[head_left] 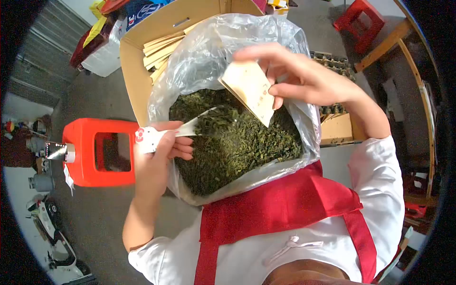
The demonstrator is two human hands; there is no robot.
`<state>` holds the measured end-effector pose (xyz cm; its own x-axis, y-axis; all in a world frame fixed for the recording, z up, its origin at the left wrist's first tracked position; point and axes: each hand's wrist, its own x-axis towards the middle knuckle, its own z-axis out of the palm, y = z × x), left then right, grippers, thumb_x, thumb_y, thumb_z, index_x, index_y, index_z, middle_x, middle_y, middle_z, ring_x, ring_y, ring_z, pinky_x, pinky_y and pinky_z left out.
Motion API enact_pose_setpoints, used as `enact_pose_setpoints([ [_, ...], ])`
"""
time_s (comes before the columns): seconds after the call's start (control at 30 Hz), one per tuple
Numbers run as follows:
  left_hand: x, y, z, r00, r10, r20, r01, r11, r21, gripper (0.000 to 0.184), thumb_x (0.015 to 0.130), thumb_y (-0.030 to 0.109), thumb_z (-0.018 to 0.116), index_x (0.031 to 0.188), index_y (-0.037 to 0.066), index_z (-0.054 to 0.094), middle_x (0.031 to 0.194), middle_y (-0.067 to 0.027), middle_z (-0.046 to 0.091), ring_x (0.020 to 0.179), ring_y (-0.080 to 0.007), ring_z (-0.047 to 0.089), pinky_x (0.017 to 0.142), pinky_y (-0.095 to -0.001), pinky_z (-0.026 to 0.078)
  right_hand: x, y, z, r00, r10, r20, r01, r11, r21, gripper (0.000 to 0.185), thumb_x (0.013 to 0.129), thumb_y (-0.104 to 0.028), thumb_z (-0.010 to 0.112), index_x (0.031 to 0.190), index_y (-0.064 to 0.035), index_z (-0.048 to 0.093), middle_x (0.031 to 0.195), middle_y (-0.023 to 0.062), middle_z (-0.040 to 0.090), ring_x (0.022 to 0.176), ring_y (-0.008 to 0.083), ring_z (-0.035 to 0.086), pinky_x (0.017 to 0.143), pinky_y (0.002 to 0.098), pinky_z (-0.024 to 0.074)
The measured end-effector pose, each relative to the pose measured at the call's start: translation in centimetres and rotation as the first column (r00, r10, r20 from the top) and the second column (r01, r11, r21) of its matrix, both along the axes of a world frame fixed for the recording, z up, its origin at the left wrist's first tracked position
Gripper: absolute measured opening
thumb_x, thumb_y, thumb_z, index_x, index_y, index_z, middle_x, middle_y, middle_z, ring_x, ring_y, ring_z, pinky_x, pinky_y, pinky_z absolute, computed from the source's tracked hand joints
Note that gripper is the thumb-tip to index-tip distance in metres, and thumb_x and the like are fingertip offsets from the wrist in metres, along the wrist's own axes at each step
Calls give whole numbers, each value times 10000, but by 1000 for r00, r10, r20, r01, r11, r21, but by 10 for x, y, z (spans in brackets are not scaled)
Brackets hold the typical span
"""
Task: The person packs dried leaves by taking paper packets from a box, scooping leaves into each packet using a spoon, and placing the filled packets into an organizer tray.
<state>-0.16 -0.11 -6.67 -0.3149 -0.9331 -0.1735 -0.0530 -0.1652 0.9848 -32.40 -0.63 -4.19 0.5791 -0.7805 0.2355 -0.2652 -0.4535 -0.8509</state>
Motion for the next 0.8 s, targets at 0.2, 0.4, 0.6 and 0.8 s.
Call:
enact_pose_setpoints([
  [0.2, 11, 0, -4, 998, 60, -17, -61, 996, -60, 239, 978, 129, 515, 1100, -70, 567, 856, -159, 670, 696, -175, 657, 639, -289, 564, 7, -1, -28, 969, 6, -248, -94, 933, -347, 546, 834, 100, 532, 1342, -77, 446, 1206, 142, 547, 990, 297, 619, 788, 351, 544],
  [0.4, 13, 2, -5, 995, 97, -20, -98, 991, -85, 216, 981, 138, 507, 1094, -36, 567, 845, -128, 667, 680, -151, 641, 623, -267, 548, 19, 11, -17, 893, 95, -439, -116, 993, -21, 678, 733, 99, 554, 1338, -169, 408, 1076, 153, 544, 942, 388, 624, 756, 439, 511],
  [0.6, 21, 2, -8, 994, 93, -58, -97, 993, -69, 200, 985, 106, 494, 1098, -45, 560, 850, -145, 671, 681, -169, 651, 615, -275, 558, 24, 4, -28, 801, 167, -574, -225, 974, -30, 563, 752, 67, 579, 1260, -102, 407, 1014, 211, 543, 936, 436, 612, 741, 476, 503],
  [0.8, 22, 3, -9, 994, 86, -69, -90, 994, -64, 203, 987, 116, 507, 1103, -42, 561, 853, -147, 673, 689, -170, 657, 608, -275, 560, 31, 2, -42, 817, 174, -549, -238, 970, -47, 297, 792, 22, 621, 1030, -26, 451, 946, 172, 488, 740, 427, 601, 625, 512, 465],
])
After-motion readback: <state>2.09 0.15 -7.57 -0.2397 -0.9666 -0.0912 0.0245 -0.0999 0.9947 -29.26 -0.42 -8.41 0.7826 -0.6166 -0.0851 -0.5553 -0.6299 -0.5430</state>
